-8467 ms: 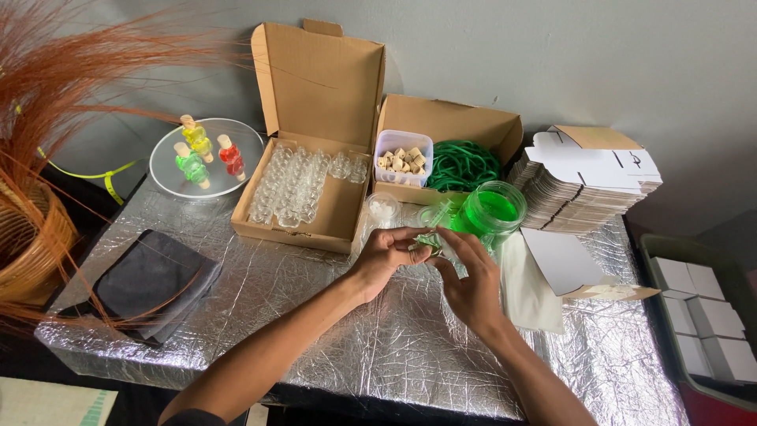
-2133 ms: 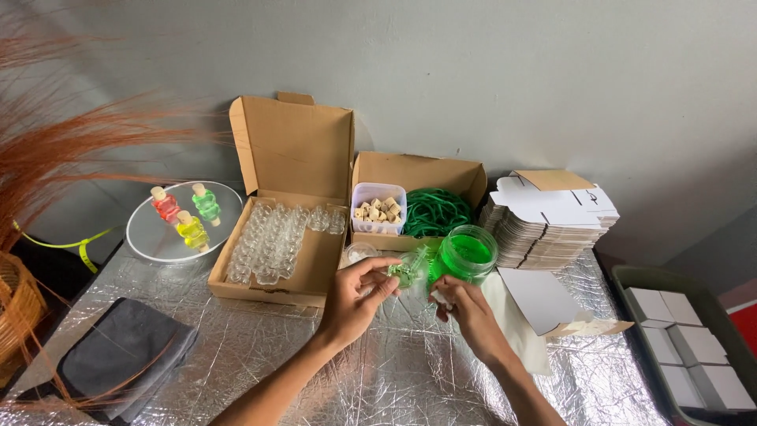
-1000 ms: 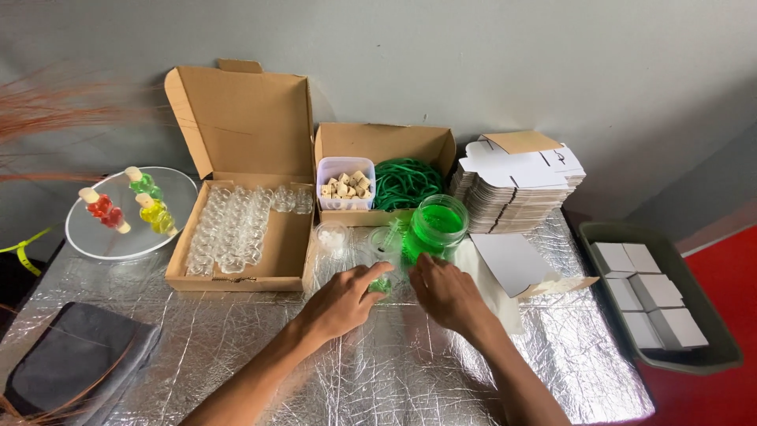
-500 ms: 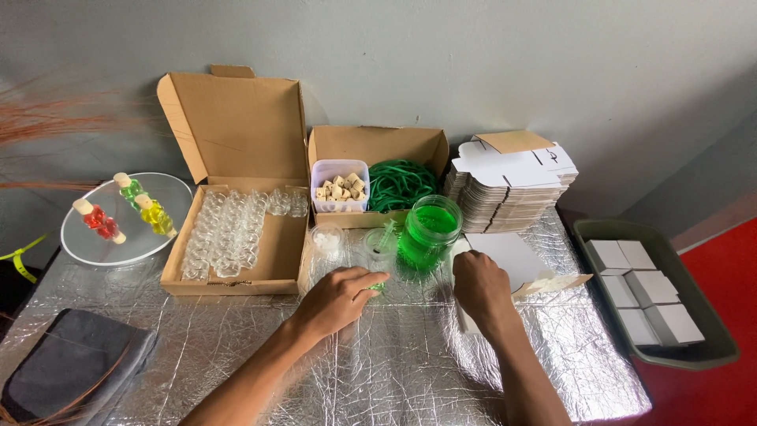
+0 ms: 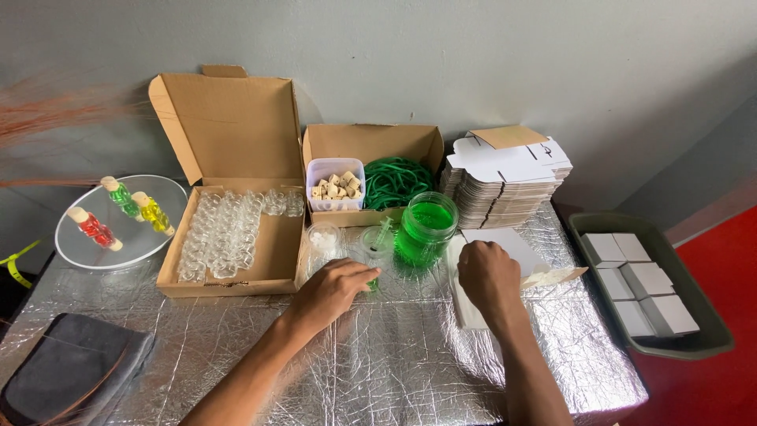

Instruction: The person threads green cords through wooden caps and attaches them to small glass perfume vials.

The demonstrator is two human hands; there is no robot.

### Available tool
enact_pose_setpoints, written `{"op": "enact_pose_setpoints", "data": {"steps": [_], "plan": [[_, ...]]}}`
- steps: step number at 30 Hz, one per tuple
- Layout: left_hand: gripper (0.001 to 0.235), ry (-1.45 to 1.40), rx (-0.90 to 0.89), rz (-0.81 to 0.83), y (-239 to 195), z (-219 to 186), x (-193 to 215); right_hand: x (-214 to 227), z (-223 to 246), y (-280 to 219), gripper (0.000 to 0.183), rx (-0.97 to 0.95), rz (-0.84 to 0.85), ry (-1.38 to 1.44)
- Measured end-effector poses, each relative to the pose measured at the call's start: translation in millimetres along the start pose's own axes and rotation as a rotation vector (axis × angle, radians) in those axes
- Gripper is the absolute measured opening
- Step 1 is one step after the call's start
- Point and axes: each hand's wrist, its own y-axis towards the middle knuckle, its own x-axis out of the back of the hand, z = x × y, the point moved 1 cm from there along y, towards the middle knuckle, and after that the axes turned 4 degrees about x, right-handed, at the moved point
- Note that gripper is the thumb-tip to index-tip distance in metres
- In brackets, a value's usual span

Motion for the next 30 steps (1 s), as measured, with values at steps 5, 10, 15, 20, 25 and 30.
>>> {"op": "enact_pose_setpoints", "data": {"steps": [5, 10, 15, 20, 25, 30], "plan": [[0.029, -0.032, 0.026, -0.024, -3, 7, -9, 39, -3, 1, 0.016, -0.031, -0.217, 0.266], [0.030, -0.043, 0.034, -0.028, 0, 2, -3, 55, 0, 14, 0.023, 0.044, -0.511, 0.558], [0.032, -0.094, 0.083, 0.032, 1, -16, 13, 48, 10, 28, 0.052, 0.285, -0.582, 0.376], [0.034, -0.065, 0.100, 0.031, 0, -19, 14, 37, 11, 30, 0.053, 0.255, -0.543, 0.293], [0.025, -0.055, 0.040, -0.089, -2, 2, -9, 3, -13, 50, 0.047, 0.253, -0.616, 0.092], [0.020, -0.090, 0.075, -0.094, -2, 8, -19, 15, -7, 43, 0.041, 0.294, -0.674, 0.204]]}}
